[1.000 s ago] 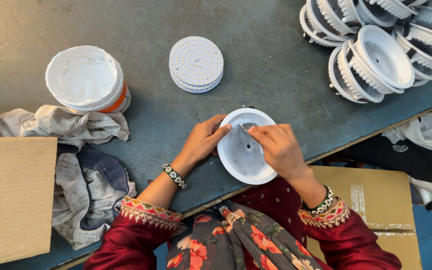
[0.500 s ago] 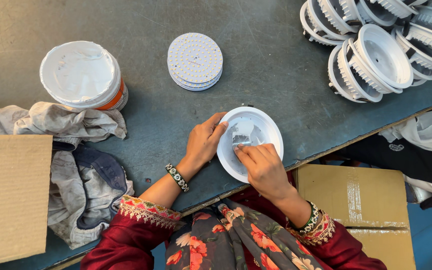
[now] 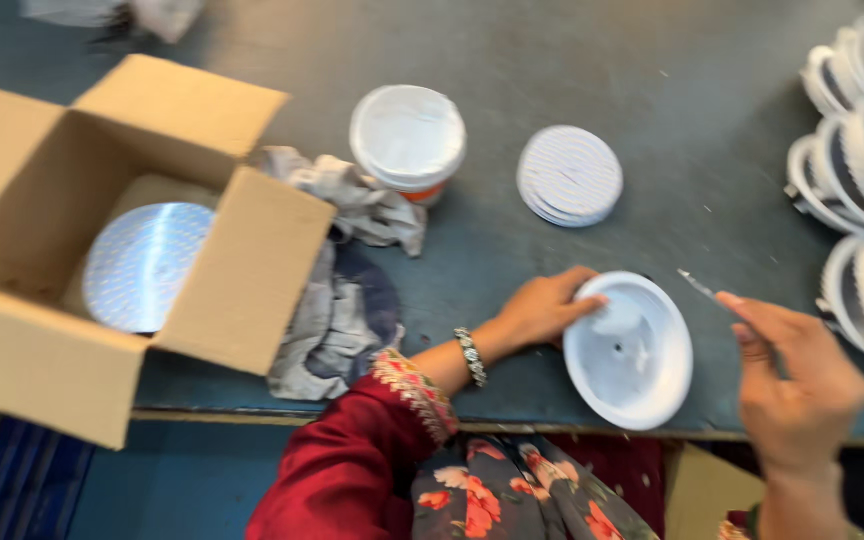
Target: The person applies a white paste to the interior of white plastic housings and to the back of circular LED modules using a small spatula. They repeatedly dip the spatula into a container, spread the paste, and place the treated items on the table.
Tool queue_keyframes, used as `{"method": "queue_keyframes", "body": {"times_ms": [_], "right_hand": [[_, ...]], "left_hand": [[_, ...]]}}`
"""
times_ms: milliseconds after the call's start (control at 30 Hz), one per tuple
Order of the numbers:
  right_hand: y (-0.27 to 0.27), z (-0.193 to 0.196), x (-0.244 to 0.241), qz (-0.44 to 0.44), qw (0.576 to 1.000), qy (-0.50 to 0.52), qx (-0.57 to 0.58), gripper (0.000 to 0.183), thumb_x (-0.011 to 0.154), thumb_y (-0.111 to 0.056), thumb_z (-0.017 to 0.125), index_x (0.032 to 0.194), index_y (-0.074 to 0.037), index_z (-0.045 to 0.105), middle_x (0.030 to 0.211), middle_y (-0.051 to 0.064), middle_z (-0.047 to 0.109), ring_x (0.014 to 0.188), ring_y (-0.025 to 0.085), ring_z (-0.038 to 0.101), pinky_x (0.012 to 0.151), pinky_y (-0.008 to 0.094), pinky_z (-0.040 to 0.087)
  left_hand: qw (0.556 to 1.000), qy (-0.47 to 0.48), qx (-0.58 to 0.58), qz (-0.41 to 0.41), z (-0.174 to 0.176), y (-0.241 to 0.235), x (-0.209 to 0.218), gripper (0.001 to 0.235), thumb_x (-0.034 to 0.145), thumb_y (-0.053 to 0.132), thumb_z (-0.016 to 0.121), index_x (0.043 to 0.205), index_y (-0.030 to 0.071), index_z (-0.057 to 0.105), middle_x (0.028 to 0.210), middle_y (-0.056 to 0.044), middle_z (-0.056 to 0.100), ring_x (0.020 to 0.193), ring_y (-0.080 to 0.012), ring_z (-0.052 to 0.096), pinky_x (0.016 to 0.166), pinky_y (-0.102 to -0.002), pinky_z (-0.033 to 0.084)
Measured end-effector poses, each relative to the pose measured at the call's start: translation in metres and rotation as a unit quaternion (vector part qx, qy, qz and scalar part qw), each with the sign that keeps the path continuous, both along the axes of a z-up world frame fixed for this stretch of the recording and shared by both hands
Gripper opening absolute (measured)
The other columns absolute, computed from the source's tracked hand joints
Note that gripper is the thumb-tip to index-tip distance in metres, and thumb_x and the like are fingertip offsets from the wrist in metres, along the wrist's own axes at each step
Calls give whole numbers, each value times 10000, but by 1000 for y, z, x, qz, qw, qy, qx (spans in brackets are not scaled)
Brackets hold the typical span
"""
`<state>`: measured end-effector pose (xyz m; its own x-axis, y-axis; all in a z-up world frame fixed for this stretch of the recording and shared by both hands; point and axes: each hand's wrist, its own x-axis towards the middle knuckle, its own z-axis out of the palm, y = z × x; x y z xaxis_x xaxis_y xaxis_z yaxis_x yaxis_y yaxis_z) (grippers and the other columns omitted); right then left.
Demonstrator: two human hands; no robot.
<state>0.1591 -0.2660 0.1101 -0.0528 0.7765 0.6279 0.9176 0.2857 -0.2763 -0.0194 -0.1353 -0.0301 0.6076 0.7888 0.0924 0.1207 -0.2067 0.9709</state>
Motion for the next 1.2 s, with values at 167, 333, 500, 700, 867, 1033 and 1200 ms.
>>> {"method": "queue_keyframes", "body": {"times_ms": [167,333,500,700,867,1033,1200], "right_hand": [[78,44,-43,157,985,-67,-6,329,935,118,707,1201,-72,742,1134,71,739,946,238,722,786,314,557],[175,62,-95,318,919,-226,47,358,851,76,685,1161,-97,737,1147,53,734,1040,265,701,917,388,557],[241,60,-153,400,853,-333,27,353,794,44,689,1077,-146,782,1082,-37,754,1014,157,690,1008,382,493],[289,22,-197,427,842,-330,0,250,886,-43,703,1034,-216,807,1062,-58,751,987,140,674,1031,381,440],[309,-7,-202,433,822,-370,-3,250,846,-97,700,1035,-220,807,1060,-71,749,1034,124,664,1030,390,434],[314,-20,-210,430,799,-419,-33,252,813,-140,706,1027,-224,809,994,-78,733,1021,136,656,1010,392,432],[320,-15,-219,420,760,-474,-145,181,824,-179,705,957,-240,811,958,-89,734,1006,144,644,997,397,415]], "left_hand": [[998,17,-56,-34,0,1,-4,450,991,455,517,1295,135,606,737,-99,745,520,-203,709,527,-349,579],[998,14,-31,-44,2,4,-7,455,1010,451,493,1320,131,584,686,-88,721,506,-197,689,536,-352,567],[998,26,-25,-51,1,7,-5,447,1010,440,492,1324,133,578,684,-95,723,493,-202,679,551,-364,568],[998,20,-21,-50,2,10,-8,444,1002,430,501,1315,126,583,757,-114,743,504,-218,693,584,-375,584],[999,17,21,-32,-5,13,-3,435,1022,437,517,1300,117,615,740,-145,744,627,-266,719,685,-425,576],[999,20,9,-39,-10,14,1,504,972,464,541,1336,120,592,832,-174,756,730,-329,752,749,-451,590],[999,24,20,-38,-12,14,3,540,968,502,552,1347,121,598,909,-192,768,826,-347,758,804,-451,588]]}}
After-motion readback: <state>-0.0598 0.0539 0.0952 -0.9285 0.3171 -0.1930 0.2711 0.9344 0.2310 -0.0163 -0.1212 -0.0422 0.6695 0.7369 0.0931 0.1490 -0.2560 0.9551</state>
